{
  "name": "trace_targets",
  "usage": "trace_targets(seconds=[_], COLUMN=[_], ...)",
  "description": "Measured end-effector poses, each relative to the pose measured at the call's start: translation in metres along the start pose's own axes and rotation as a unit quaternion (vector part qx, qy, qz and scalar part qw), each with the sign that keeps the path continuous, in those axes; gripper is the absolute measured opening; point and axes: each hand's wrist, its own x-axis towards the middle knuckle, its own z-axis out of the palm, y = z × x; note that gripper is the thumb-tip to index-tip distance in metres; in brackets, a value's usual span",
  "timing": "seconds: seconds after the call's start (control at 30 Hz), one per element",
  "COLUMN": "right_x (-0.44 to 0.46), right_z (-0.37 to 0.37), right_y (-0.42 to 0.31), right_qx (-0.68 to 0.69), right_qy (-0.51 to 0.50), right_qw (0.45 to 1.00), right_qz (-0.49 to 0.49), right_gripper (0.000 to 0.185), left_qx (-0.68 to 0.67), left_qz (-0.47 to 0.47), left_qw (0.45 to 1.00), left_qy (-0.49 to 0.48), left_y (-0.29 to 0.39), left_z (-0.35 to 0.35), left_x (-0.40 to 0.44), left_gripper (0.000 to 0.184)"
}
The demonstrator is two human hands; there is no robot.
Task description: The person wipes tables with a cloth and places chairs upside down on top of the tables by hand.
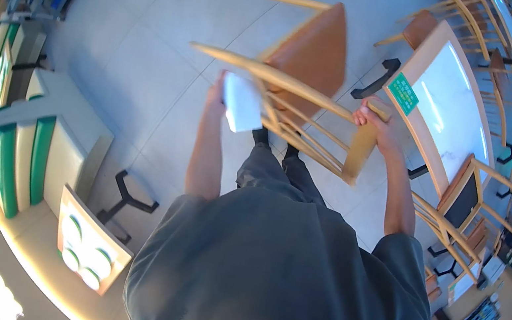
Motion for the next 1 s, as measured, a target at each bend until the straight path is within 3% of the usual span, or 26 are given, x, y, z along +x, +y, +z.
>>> trace_targets(seconds=[0.03,0.1,0.17,0.2,0.23,0.3,0.33,0.37,0.4,0.43,0.67,0.77,0.8,0.83,0.87,0.9,0.93,0.97,1.0], right_x=[-0.012,-0.029,-0.046,-0.053,-0.057,-0.071,-0.071,-0.070,-0.066,-0.061,-0.072,-0.085,-0.088,-0.092,-0.098,-0.115,-0.123,-0.126,-0.135], right_z=[-0.001,-0.009,-0.018,-0.024,-0.030,-0.032,-0.025,-0.022,-0.020,-0.020,-0.023,-0.052,-0.066,-0.066,-0.073,-0.062,-0.039,-0.016,0.010], right_y=[-0.022,-0.049,-0.060,-0.056,-0.048,-0.020,-0.003,0.016,0.044,0.072,0.163,0.180,0.202,0.194,0.182,0.119,0.038,-0.033,-0.102], right_qx=[0.021,0.041,0.017,0.021,0.032,0.049,0.083,0.116,0.136,0.158,0.225,0.175,0.057,-0.062,-0.185,-0.307,-0.204,-0.058,-0.079], right_qy=[-0.029,-0.040,-0.112,-0.094,-0.041,0.033,0.226,0.406,0.458,0.507,0.576,0.582,0.592,0.593,0.598,0.592,0.563,0.474,0.347], right_qw=[0.999,0.996,0.986,0.986,0.984,0.976,0.957,0.901,0.874,0.844,0.785,0.793,0.804,0.796,0.778,0.745,0.784,0.839,0.884], right_qz=[-0.026,-0.068,-0.124,-0.136,-0.172,-0.210,-0.160,-0.102,-0.090,-0.080,-0.046,-0.045,0.026,0.099,0.058,0.016,-0.159,-0.259,-0.304], right_gripper=[0.014,0.014,0.018,0.018,0.016,0.015,0.016,0.017,0.019,0.021,0.023,0.034,0.046,0.058,0.066,0.075,0.069,0.058,0.051], left_qx=[-0.104,-0.122,-0.202,-0.239,-0.276,-0.253,-0.248,-0.183,-0.117,-0.060,0.057,0.082,0.066,0.052,0.053,0.065,0.054,0.049,0.059], left_qz=[0.044,0.087,0.252,0.296,0.337,0.362,0.355,0.381,0.407,0.419,0.432,0.460,0.464,0.466,0.455,0.452,0.448,0.443,0.442], left_qw=[0.990,0.972,0.940,0.911,0.877,0.859,0.859,0.880,0.892,0.883,0.848,0.819,0.810,0.800,0.800,0.797,0.793,0.791,0.785], left_qy=[-0.080,-0.181,-0.112,-0.156,-0.202,-0.258,-0.273,-0.216,-0.157,-0.200,-0.303,-0.332,-0.353,-0.374,-0.389,-0.395,-0.408,-0.420,-0.430], left_y=[0.023,0.094,0.127,0.135,0.148,0.168,0.175,0.177,0.178,0.180,0.157,0.130,0.121,0.112,0.106,0.101,0.094,0.087,0.081], left_z=[-0.008,0.003,-0.025,-0.020,-0.009,0.018,0.046,0.076,0.097,0.115,0.190,0.203,0.208,0.212,0.213,0.217,0.223,0.227,0.231], left_x=[0.012,-0.035,-0.032,-0.056,-0.086,-0.135,-0.158,-0.185,-0.200,-0.202,-0.245,-0.286,-0.292,-0.294,-0.290,-0.296,-0.300,-0.304,-0.308], left_gripper=[0.052,0.052,0.032,0.025,0.019,0.012,0.012,0.012,0.012,0.014,0.011,0.008,0.008,0.009,0.010,0.010,0.011,0.011,0.011])
